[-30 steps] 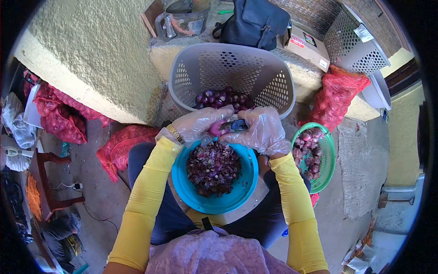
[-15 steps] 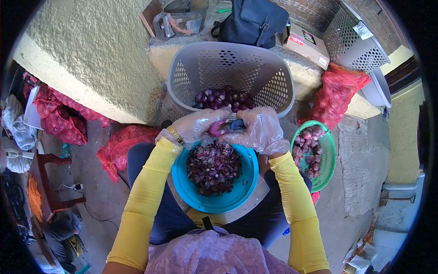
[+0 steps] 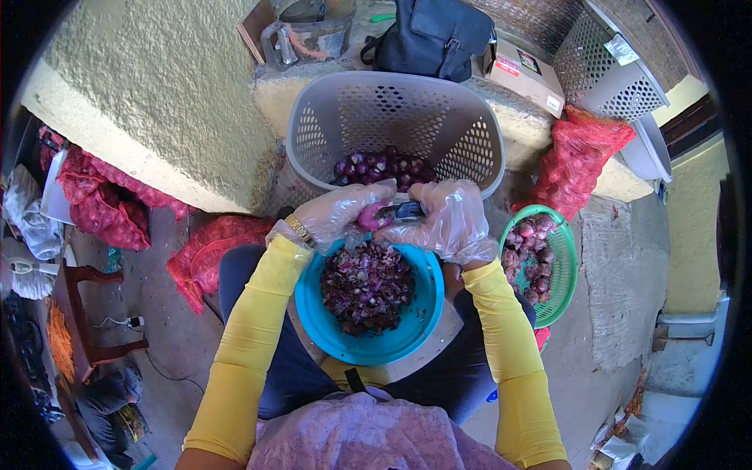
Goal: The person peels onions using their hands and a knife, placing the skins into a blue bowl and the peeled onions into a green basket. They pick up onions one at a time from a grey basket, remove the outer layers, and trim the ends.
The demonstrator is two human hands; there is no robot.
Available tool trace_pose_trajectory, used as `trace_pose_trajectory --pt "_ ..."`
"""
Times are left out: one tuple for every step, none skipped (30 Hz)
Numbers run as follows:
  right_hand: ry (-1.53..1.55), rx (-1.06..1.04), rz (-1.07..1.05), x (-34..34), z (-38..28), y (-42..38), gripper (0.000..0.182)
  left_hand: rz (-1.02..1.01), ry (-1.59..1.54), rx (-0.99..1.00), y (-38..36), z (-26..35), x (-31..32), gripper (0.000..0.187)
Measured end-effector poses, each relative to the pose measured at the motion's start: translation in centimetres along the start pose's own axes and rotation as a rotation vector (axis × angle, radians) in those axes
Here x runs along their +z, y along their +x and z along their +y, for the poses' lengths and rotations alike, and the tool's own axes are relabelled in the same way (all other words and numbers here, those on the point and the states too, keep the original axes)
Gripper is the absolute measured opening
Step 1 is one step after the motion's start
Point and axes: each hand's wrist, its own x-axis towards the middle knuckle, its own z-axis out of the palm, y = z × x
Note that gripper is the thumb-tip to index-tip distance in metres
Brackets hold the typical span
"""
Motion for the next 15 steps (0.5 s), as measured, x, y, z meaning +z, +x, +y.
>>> trace_pose_trajectory --pt "0.0 0.005 0.007 0.0 0.0 0.0 0.067 0.019 0.008 -0.012 0.1 0.0 0.1 0.044" --pt "0.0 0.005 0.007 0.1 0.0 0.0 0.067 0.019 0.008 -0.012 0.0 0.0 0.2 0.044" --pt "0.01 0.007 0.019 0.2 0.1 0.0 0.067 0.047 0.002 -0.01 -0.5 0.5 0.8 0.043" --pt "0.02 0.009 0.03 0.3 0.1 0.0 0.067 0.075 -0.004 -0.009 -0.8 0.7 1.1 0.042" --pt "0.02 0.009 0.031 0.3 0.2 0.0 0.067 0.075 -0.004 -0.008 -0.5 0.4 0.7 0.042" --pt "0.013 0.0 0.03 0.2 0.2 -0.1 0.066 0.048 -0.005 -0.002 0.0 0.0 0.3 0.042" --pt "0.005 -0.009 0.028 0.2 0.3 -0.1 0.066 0.02 -0.007 0.005 0.4 -0.3 -0.1 0.041" --pt "0.005 -0.01 0.028 0.2 0.3 -0.1 0.066 0.02 -0.007 0.005 0.6 -0.6 -0.5 0.041" --pt "0.015 -0.003 0.023 0.2 0.3 -0.1 0.066 0.02 -0.007 0.009 0.6 -0.5 -0.4 0.041" --pt "0.024 0.004 0.019 0.2 0.4 -0.2 0.067 0.019 -0.006 0.012 0.5 -0.4 -0.2 0.04" --pt "0.024 0.004 0.019 0.2 0.3 -0.1 0.067 0.019 -0.006 0.012 0.3 -0.2 -0.1 0.04" --pt "0.016 0.004 0.015 0.1 0.3 -0.1 0.066 0.042 0.017 -0.017 -0.1 0.2 0.2 0.04" --pt "0.009 0.005 0.01 0.0 0.3 -0.1 0.065 0.066 0.04 -0.046 -0.2 0.4 0.4 0.04" --pt "0.009 0.005 0.01 0.1 0.3 -0.1 0.065 0.066 0.04 -0.047 -0.2 0.2 0.4 0.04" --pt "0.013 -0.003 0.018 0.3 0.2 -0.1 0.065 0.064 0.001 -0.036 0.0 -0.2 0.3 0.041"
